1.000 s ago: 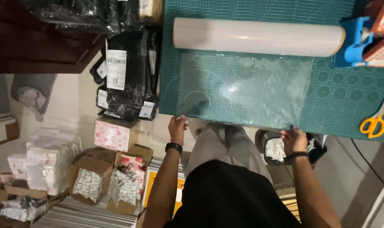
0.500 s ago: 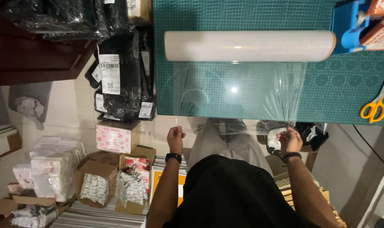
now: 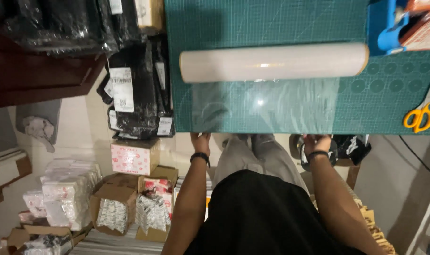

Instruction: The person unrolls a sheet of clear plastic wrap on a green cutting mat, then places several small orange packages onto the wrap and folds the plastic around them. The person repeatedly picks up, stacks, and repositions the wrapped packages on the mat while handling the plastic wrap and a blue tape dispenser.

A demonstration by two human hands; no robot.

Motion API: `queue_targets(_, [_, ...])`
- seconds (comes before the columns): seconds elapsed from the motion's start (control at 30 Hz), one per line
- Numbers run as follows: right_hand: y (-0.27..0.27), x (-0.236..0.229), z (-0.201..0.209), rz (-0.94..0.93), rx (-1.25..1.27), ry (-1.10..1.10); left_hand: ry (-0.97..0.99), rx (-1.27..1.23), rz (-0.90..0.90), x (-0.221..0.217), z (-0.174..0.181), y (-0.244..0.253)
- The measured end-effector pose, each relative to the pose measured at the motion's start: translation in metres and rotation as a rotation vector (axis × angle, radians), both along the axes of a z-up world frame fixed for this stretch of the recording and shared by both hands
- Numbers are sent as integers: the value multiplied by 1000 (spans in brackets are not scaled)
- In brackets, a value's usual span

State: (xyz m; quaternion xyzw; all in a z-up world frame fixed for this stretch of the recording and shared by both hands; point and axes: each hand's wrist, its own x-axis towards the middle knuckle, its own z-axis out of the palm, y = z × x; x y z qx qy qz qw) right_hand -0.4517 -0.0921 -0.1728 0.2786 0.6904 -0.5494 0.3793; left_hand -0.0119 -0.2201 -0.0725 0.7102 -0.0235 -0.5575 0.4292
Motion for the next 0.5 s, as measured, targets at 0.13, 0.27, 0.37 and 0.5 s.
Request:
queue_targets(0.13, [38,-23,-19,177,74,47,-80,-26,98,22,-48,39])
queue_targets(0.27, [74,-52,-10,389,379,448,-559,-85,-135,33,-15,69])
queue_targets(0.37, [46,-47,87,611,405,984,-1058,-341,-719,-2,76,42])
queue_targets(0.5, [-23,-50,129,630,305,1194,-1287,-755,-1137,-70,108,-41])
